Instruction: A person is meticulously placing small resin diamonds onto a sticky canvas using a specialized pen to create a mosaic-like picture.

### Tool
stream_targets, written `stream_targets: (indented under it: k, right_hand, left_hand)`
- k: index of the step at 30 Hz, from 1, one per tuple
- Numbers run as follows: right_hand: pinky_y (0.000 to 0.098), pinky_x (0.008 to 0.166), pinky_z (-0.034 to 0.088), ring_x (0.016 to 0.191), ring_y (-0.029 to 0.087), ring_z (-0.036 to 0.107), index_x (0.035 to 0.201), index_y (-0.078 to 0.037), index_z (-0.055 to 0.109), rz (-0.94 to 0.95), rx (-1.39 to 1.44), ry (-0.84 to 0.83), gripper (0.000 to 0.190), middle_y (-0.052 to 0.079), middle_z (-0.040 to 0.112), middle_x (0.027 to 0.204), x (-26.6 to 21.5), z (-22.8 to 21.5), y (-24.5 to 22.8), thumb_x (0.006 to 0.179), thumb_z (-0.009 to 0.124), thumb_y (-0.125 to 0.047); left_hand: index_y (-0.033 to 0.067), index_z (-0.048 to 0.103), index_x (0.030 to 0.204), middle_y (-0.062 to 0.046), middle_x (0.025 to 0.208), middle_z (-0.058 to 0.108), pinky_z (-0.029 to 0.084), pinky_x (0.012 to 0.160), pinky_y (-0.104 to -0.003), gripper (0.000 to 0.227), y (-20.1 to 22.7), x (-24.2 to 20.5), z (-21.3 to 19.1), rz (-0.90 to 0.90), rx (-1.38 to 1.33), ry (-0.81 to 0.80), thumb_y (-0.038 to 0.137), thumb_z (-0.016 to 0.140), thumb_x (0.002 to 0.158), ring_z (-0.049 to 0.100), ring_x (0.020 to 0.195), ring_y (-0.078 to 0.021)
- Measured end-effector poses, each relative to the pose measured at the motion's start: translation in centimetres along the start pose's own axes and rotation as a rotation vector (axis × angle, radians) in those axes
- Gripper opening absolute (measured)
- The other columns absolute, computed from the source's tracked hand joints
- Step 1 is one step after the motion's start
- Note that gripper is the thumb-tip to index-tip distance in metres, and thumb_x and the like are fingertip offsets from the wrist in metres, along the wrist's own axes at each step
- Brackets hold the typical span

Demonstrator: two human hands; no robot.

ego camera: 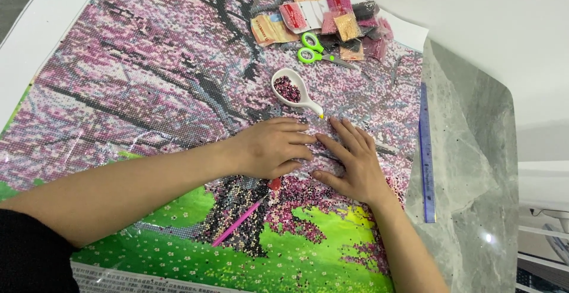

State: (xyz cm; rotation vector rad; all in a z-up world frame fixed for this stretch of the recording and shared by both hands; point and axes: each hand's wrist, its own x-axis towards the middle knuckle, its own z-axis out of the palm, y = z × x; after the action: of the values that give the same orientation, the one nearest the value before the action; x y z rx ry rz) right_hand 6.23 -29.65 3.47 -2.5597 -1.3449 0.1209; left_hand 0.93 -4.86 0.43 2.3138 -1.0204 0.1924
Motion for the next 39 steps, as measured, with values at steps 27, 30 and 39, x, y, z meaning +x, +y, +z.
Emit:
stream_targets:
  k: [27,30,39]
  right_hand:
    - [0.0557,0.110,0.023,0.141,0.039,0.032,0.138,-0.023,0.055,0.004,-0.007,0.018,0.070,0.017,0.041,0.150,0.0,0.1,0.0,0.081,0.065,-0.062]
    - [0.0557,0.110,0.023,0.142,0.039,0.032,0.138,-0.023,0.055,-0.001,-0.006,0.023,0.070,0.017,0.041,0.151,0.0,0.1,0.0,0.081,0.065,-0.062]
    - [0.0562,0.109,0.023,0.141,0.040,0.033,0.137,-0.021,0.056,-0.007,0.003,0.032,0.070,0.018,0.041,0.150,0.0,0.1,-0.1,0.080,0.066,-0.060]
  left_hand:
    - [0.0161,0.069,0.112,-0.012,0.123,0.066,0.035,0.111,-0.049,0.024,-0.2,-0.1,0.8,0.002,0.006,0.066,0.023,0.060,0.091,0.052,0.129,-0.0319]
    - [0.0161,0.069,0.111,-0.012,0.124,0.066,0.035,0.111,-0.049,0.023,-0.1,-0.1,0.6,0.000,0.002,0.062,0.022,0.060,0.091,0.051,0.130,-0.0321]
    - [0.0149,0.070,0.110,-0.013,0.122,0.067,0.036,0.110,-0.049,0.022,0.2,-0.1,-0.2,-0.006,-0.001,0.051,0.022,0.061,0.091,0.053,0.128,-0.0323]
